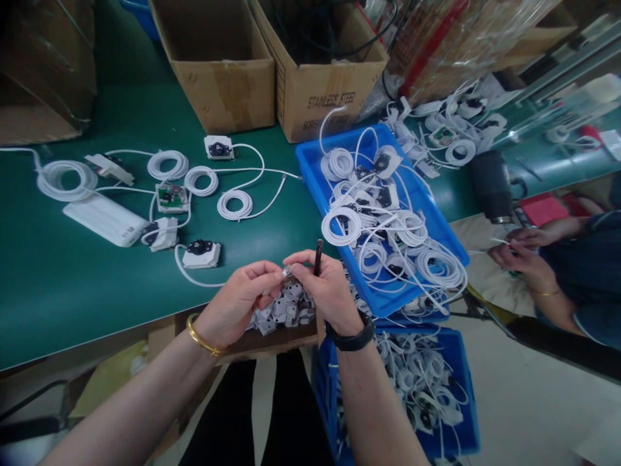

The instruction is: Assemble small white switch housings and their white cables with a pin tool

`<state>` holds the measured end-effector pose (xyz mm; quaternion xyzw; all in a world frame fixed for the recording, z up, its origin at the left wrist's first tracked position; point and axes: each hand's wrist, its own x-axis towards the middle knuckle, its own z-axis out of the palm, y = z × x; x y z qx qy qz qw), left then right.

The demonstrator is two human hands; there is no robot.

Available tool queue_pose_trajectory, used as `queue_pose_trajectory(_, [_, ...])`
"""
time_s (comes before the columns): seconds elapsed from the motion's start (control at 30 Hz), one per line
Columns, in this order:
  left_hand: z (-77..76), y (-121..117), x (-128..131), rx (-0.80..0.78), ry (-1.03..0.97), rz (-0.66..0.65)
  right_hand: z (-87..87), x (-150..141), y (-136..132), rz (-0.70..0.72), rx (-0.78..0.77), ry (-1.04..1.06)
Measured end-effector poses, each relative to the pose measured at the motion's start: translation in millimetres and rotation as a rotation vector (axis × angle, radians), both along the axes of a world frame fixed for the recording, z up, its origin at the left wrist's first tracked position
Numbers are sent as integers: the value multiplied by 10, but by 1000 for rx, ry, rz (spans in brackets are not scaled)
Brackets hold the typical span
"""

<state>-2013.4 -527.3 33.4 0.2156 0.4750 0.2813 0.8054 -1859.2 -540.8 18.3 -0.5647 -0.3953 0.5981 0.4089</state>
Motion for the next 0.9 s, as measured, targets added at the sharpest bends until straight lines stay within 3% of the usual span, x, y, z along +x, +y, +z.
queue_pose_trajectory(0.13, [28, 18, -11, 84, 124, -32, 39, 49, 4, 55, -5, -78])
queue_pose_trajectory(0.33, [-7, 53, -42, 29, 91, -100, 60, 37, -50, 59, -44, -52])
queue_pose_trajectory(0.5, [-74, 22, -61, 199, 231, -87, 104, -30, -63, 46, -79, -196])
queue_pose_trajectory(0.7, [-35, 3, -120, 425, 367, -175, 45, -105, -119, -78, -209, 79])
queue_pose_trajectory(0.9, [-72, 9, -162, 461, 365, -185, -42, -138, -171, -159, -149, 89])
